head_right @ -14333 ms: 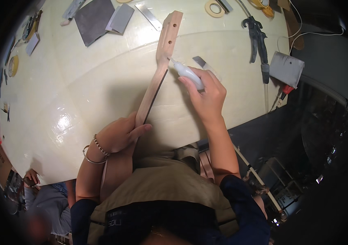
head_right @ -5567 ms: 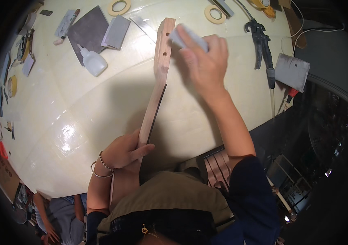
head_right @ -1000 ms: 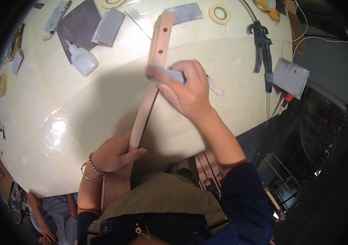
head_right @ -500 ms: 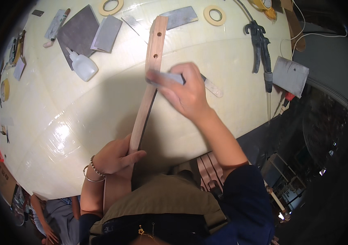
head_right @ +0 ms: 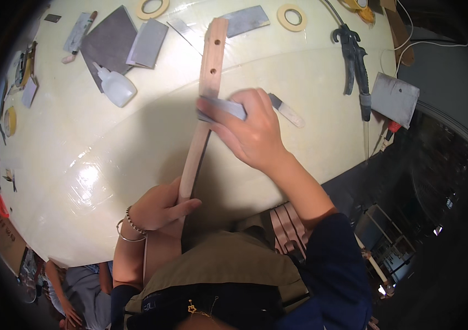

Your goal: The person sands the body and neck of a wooden guitar using an electric sander and sandpaper. They apply glue to the fretboard and headstock, then smooth the surfaces with sandpaper.

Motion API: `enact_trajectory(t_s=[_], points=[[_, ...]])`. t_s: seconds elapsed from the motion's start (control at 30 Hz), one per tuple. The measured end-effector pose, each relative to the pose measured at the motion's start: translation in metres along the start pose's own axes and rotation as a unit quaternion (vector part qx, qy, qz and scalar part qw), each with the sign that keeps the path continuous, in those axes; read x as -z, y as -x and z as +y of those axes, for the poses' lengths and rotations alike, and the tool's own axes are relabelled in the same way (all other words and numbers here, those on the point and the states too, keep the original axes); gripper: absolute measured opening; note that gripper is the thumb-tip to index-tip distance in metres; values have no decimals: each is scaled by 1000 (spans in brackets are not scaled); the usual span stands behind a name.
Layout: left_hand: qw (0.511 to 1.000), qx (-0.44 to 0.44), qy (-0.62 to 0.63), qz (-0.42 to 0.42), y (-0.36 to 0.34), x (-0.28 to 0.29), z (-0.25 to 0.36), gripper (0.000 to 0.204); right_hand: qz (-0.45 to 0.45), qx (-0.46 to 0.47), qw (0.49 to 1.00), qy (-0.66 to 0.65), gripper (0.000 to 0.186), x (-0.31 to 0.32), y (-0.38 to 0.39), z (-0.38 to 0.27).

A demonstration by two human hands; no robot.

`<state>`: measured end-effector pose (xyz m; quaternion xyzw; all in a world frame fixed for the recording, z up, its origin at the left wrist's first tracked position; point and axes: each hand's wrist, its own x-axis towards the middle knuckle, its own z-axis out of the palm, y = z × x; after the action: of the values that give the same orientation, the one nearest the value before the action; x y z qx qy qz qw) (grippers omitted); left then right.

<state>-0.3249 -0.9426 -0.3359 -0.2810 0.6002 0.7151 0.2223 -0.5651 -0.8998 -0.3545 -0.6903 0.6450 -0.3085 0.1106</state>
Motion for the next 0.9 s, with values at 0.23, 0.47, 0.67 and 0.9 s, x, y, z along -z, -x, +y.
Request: enact_trajectory(t_s=[0.23,0.47,0.67,0.9], points=[[1000,10,13,-9,-2,3,1,50,211,-233,922,-228,48,-9,-29,25],[1000,-9,11,11,-1,-2,1,49,137,-307,822,-460,61,-47,32,-23],[1000,12,1,6,-1,0,3,47,147,-259,894,-336,36,-43,26,-29],[1000,21,-13,1,1,2,8,47,218,-241,898,-297,37,-41,14,-7]])
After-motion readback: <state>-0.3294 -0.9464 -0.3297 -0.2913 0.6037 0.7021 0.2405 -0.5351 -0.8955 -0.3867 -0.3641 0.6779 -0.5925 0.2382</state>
